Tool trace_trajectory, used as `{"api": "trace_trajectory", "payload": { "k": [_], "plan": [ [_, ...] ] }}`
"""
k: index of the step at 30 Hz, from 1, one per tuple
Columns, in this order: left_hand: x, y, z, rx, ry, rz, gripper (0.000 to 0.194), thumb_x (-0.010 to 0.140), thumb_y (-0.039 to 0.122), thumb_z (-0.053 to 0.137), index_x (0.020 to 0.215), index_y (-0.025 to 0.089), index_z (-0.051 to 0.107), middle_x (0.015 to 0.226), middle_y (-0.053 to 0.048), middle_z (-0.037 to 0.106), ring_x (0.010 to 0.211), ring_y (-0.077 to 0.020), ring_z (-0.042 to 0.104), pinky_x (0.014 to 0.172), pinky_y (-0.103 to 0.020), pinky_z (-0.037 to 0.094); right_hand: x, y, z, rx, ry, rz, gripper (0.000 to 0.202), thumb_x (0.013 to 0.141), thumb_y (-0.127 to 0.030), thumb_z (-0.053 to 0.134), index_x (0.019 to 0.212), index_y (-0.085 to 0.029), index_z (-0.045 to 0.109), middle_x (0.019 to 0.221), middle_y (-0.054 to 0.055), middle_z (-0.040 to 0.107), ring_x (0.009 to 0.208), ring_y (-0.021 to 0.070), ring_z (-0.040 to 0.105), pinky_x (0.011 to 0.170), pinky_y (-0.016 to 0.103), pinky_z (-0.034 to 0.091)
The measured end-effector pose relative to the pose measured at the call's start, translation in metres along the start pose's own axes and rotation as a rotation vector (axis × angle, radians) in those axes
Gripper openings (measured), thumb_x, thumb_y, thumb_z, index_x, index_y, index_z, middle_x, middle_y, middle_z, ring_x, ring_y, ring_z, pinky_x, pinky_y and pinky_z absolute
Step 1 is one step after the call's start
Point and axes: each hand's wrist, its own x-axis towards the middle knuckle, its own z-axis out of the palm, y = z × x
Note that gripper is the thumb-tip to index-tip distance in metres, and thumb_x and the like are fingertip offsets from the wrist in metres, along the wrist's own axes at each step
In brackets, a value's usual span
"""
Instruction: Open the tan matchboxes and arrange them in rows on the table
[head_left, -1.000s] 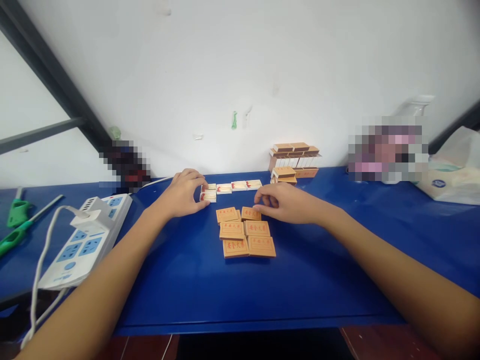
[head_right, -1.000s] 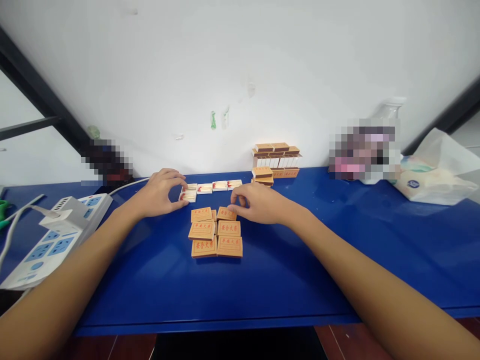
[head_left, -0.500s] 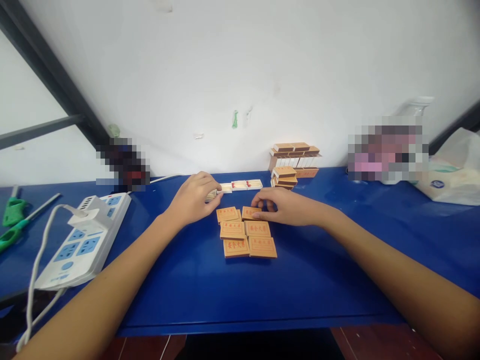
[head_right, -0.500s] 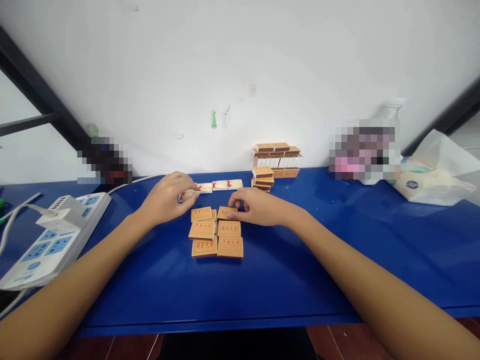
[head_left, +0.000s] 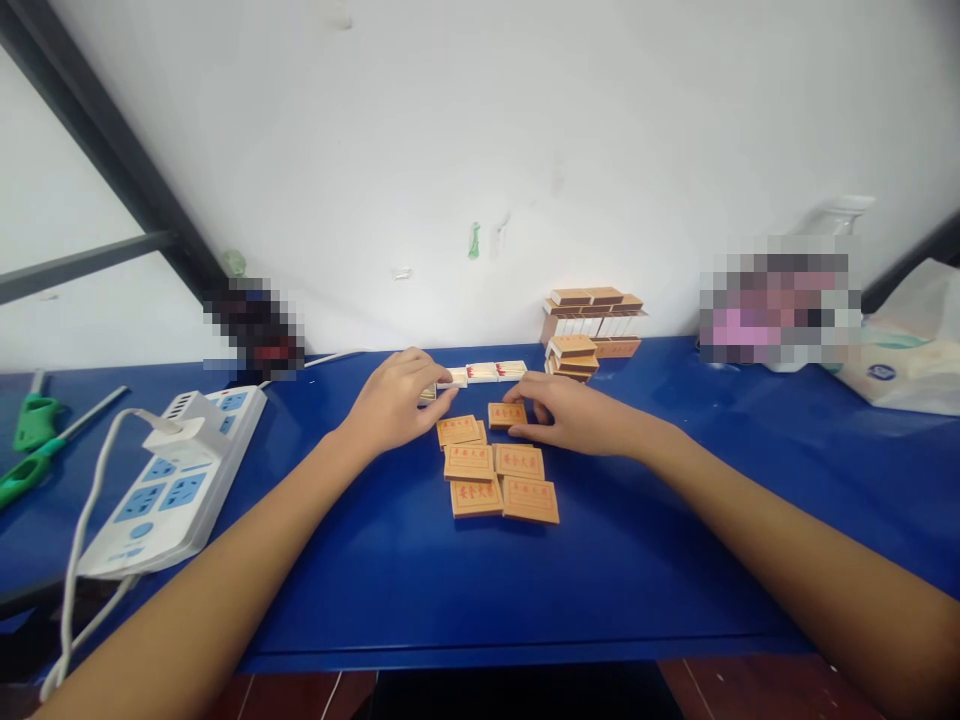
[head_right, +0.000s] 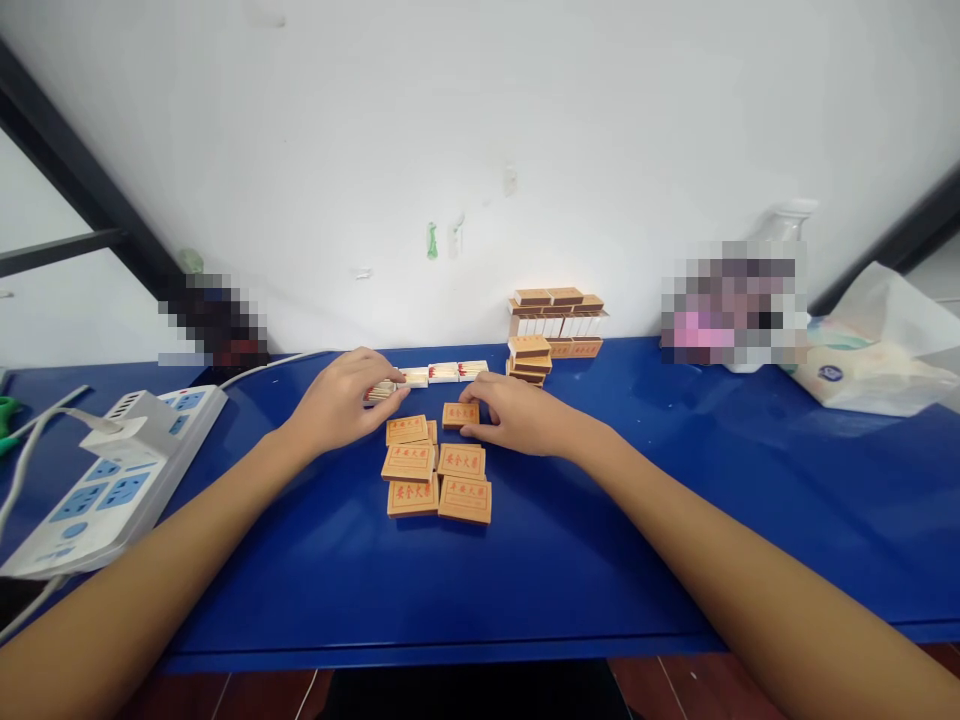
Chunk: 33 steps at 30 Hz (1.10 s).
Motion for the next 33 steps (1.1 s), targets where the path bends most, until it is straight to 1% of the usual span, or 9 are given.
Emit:
{"api": "trace_trajectory", "payload": {
  "k": [3,6,8,12,15,18,23,28,33],
  "plan": [
    [0.001,0.01,-0.002,-0.166,0.038,-0.095,0.022,0.092,0.037,0.07,0.108,0.023,0.074,0.102,-0.007,0.076,0.096,-0.0239,0.068,0.088,-0.042,0.055,0.001,-0.001,-0.001,0.012,0.151,-0.064,0.036,0.096,-0.042,0.065,0.125,-0.02,0.066,0.105,0.01,0.064,0.081,0.0211,0.06,0.073,0.035,0.047],
    [0.003,0.022,-0.004,-0.312,0.059,-0.158,0.043,0.085,0.043,0.08,0.123,0.026,0.07,0.117,-0.007,0.075,0.106,-0.0243,0.068,0.095,-0.043,0.055,0.003,-0.01,-0.002,0.055,0.323,-0.138,0.038,0.098,-0.041,0.063,0.131,-0.022,0.065,0.112,0.012,0.063,0.087,0.0226,0.062,0.076,0.037,0.052],
    [0.004,0.027,-0.004,-0.336,0.055,-0.135,0.049,0.084,0.044,0.081,0.128,0.027,0.068,0.119,-0.007,0.075,0.107,-0.0245,0.068,0.096,-0.043,0.054,0.003,-0.018,-0.001,0.083,0.366,-0.189,0.037,0.099,-0.039,0.062,0.133,-0.025,0.064,0.117,0.012,0.063,0.094,0.0244,0.064,0.081,0.04,0.054],
    [0.003,0.029,-0.003,-0.318,0.049,-0.084,0.035,0.088,0.042,0.079,0.118,0.026,0.072,0.106,-0.005,0.077,0.098,-0.0231,0.068,0.087,-0.04,0.054,0.003,-0.027,0.005,0.077,0.372,-0.21,0.037,0.1,-0.037,0.06,0.136,-0.028,0.063,0.126,0.012,0.063,0.104,0.0271,0.064,0.089,0.045,0.055],
    [0.003,0.026,-0.002,-0.307,0.099,-0.093,0.032,0.086,0.039,0.081,0.114,0.025,0.073,0.104,-0.004,0.077,0.095,-0.0216,0.067,0.086,-0.038,0.054,0.003,-0.03,0.009,0.239,0.44,-0.11,0.045,0.098,-0.042,0.063,0.14,-0.028,0.058,0.127,0.012,0.062,0.094,0.0225,0.066,0.075,0.037,0.058],
    [0.004,0.024,-0.003,-0.284,0.195,-0.13,0.032,0.083,0.038,0.084,0.111,0.024,0.074,0.101,-0.004,0.077,0.092,-0.0204,0.067,0.083,-0.037,0.054,0.004,-0.038,0.01,0.572,0.562,0.119,0.049,0.097,-0.054,0.061,0.134,-0.023,0.056,0.105,0.008,0.065,0.072,0.0158,0.064,0.05,0.026,0.049],
    [0.005,0.025,-0.002,-0.29,0.218,-0.16,0.03,0.084,0.038,0.083,0.11,0.024,0.074,0.1,-0.003,0.077,0.09,-0.0202,0.068,0.082,-0.037,0.054,0.003,-0.053,0.009,0.913,0.25,0.195,0.046,0.094,-0.065,0.06,0.111,-0.022,0.06,0.068,-0.004,0.054,0.048,0.0102,0.051,0.037,0.021,0.038],
    [0.003,0.026,0.001,-0.284,0.207,-0.143,0.034,0.083,0.04,0.084,0.111,0.024,0.075,0.1,-0.004,0.077,0.09,-0.0204,0.068,0.082,-0.038,0.055,0.004,-0.051,0.008,1.007,0.371,0.309,0.04,0.09,-0.062,0.067,0.095,-0.023,0.059,0.064,-0.006,0.05,0.047,0.0084,0.046,0.035,0.02,0.032],
    [0.001,0.025,0.001,-0.329,0.139,-0.145,0.046,0.079,0.046,0.087,0.118,0.025,0.075,0.106,-0.006,0.077,0.094,-0.0208,0.069,0.082,-0.036,0.056,0.004,-0.048,0.01,0.967,0.283,0.327,0.039,0.091,-0.056,0.069,0.079,-0.021,0.056,0.052,-0.006,0.049,0.041,0.0075,0.039,0.035,0.02,0.028]
  ]
}}
